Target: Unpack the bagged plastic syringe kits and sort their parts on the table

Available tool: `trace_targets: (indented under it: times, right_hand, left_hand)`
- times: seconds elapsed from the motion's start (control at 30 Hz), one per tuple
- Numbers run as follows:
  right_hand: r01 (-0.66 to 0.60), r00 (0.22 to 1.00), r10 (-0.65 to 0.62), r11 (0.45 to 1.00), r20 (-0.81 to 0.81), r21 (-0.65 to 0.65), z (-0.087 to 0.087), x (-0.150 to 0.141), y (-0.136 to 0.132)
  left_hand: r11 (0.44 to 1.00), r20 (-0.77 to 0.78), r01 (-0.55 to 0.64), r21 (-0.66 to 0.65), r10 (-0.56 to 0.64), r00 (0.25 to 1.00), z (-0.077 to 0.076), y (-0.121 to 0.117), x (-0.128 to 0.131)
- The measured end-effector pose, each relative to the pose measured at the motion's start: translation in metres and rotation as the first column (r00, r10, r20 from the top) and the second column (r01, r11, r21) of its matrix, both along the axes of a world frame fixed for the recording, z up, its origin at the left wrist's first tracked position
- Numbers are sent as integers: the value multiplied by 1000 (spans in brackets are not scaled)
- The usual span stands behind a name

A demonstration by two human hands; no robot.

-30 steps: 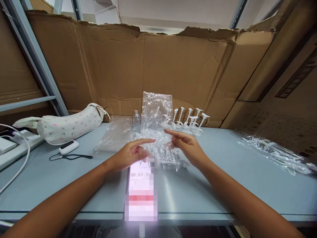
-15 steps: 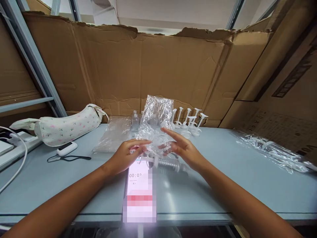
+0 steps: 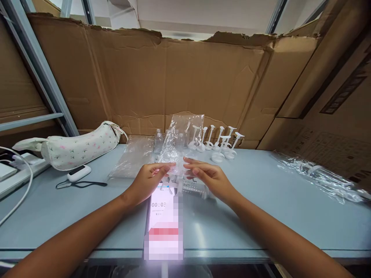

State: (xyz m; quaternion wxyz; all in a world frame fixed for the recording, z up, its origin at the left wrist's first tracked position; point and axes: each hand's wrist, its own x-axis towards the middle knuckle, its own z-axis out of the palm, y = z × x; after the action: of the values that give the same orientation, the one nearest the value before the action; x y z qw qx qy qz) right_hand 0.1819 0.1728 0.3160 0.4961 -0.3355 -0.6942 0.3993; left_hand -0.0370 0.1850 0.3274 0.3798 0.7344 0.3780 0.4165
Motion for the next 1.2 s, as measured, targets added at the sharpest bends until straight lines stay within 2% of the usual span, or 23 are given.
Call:
trace_targets:
  times: [0.13, 0.27, 0.4, 0.53, 0.63, 0.77, 0.8, 0.87, 0.9, 0.97, 1.03, 1.07, 1.13, 1.2]
  right_hand:
    - [26, 998, -27, 999, -65, -25, 2, 0, 0]
    - [112, 984, -122, 991, -129, -78, 1, -3, 2]
    - [109, 989, -115, 992, -93, -67, -2, -4, 3]
    - [96, 990, -102, 993, -98, -66, -3, -5, 3]
    - [81, 989, -91, 993, -120, -80, -4, -6, 4]
    - [93, 989, -98, 995, -113, -47, -5, -2, 4]
    - [113, 991, -113, 994, -70, -10, -4, 0, 4]
    - [148, 979, -162, 982, 127, 113, 1, 7, 1]
    - [142, 946, -188, 973, 265, 183, 3, 10, -1]
    - [72, 819, -217, 957, 532, 280, 10, 16, -4]
    - [-19, 677, -196, 959, 710, 283, 14, 19, -8]
    - [-51, 625, -180, 962, 760, 269, 15, 19, -9]
    - [-90, 564, -158, 964, 811, 251, 15, 18, -10]
    - [-114, 547, -155, 960, 822, 256, 13, 15, -10]
  left_hand:
    - [1000, 12, -27, 13, 27, 1000, 0, 0, 0]
    - [1000, 162, 8, -28, -3, 987, -2, 0, 3]
    - [996, 283, 78, -45, -62, 957, -4, 2, 4]
    - [991, 240, 120, -66, -101, 965, -2, 2, 2]
    - [996, 167, 62, -64, -51, 985, 1, -2, 2]
    - [999, 127, -33, 3, 32, 991, 4, -2, 2]
    - [998, 131, -53, 15, 50, 990, 5, 0, -1]
    - [991, 154, -130, 34, 123, 980, 10, 8, -11]
    - [982, 157, -185, 37, 178, 971, 13, 13, -19]
    - [928, 139, -365, 73, 353, 925, 21, 25, -38]
    - [841, 46, -526, 124, 525, 850, 31, 36, -59]
    - [808, -27, -570, 150, 580, 815, 35, 40, -70]
    - [761, -216, -611, 216, 648, 731, 42, 46, -87]
    - [760, -381, -593, 268, 649, 659, 45, 49, -99]
